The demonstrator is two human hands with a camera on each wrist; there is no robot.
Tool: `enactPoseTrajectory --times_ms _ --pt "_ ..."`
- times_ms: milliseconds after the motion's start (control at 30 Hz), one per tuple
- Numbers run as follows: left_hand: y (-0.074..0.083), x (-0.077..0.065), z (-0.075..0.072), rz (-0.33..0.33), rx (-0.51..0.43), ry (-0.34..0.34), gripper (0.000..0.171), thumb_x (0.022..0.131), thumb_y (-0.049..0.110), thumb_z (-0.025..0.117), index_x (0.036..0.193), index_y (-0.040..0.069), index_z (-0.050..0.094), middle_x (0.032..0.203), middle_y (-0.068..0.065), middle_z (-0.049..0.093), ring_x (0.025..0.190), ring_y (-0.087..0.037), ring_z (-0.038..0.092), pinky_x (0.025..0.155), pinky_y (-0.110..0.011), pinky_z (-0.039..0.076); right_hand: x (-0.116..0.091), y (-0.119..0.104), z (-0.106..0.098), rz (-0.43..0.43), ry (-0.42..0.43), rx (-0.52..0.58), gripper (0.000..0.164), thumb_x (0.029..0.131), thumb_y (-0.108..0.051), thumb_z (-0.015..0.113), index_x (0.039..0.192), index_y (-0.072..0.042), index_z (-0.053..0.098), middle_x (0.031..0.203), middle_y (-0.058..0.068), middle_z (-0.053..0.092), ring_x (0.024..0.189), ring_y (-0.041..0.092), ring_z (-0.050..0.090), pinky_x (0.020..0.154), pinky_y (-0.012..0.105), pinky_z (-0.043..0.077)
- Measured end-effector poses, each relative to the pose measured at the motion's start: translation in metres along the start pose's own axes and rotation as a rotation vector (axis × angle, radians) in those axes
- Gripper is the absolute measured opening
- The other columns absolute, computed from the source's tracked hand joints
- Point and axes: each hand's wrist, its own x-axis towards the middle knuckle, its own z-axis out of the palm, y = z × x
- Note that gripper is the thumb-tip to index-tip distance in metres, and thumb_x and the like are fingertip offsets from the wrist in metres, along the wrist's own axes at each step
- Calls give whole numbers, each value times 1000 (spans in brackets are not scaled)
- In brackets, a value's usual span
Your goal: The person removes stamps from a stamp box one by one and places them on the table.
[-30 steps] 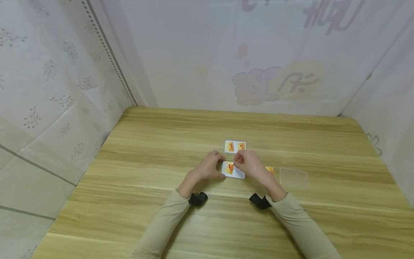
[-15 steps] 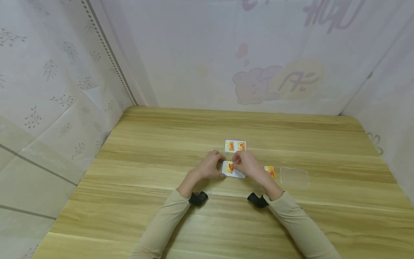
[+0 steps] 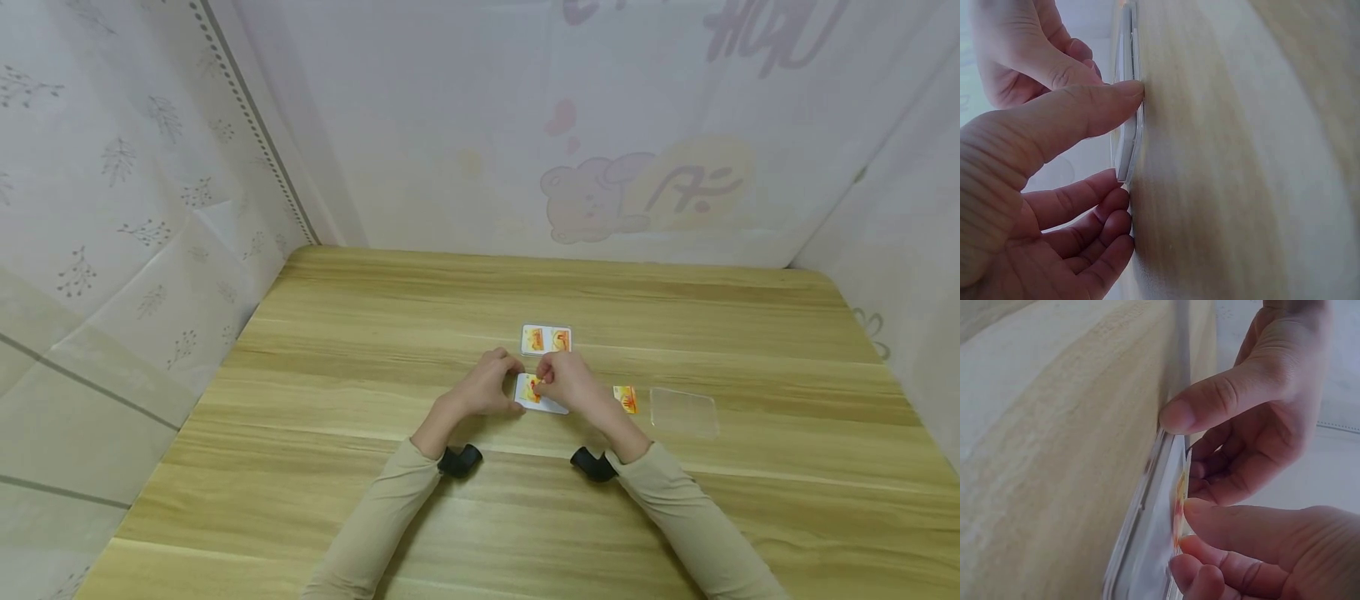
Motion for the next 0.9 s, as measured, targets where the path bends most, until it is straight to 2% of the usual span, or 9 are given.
enactPoseTrajectory --times_ms 167,333,633,900 --pt "-1 0 1 6 1 2 51 67 13 84 109 -4 60 106 -11 53 103 -27 46 92 -39 40 2 -1 3 11 13 -35 15 75 -1 74 76 0 60 65 3 52 61 13 47 53 21 39" --pt "-2 0 2 -3 8 2 50 68 14 84 109 -3 60 106 -11 53 102 -26 46 92 -38 41 2 -3 4 57 13 -65 15 76 -2 74 78 0 59 65 4 51 60 14 45 52 22 37" --pt "-3 0 4 7 8 21 46 67 12 83 105 -3 61 103 -10 52 99 -25 45 90 -36 41 2 -7 4 101 17 -89 14 76 -2 73 79 0 60 68 4 53 61 15 47 53 23 39" --pt "-2 0 1 2 3 9 49 67 12 84 107 -4 61 105 -11 52 100 -26 45 90 -37 41 2 -7 4 84 28 -96 16 75 -1 74 79 0 58 70 4 53 62 16 47 54 24 39"
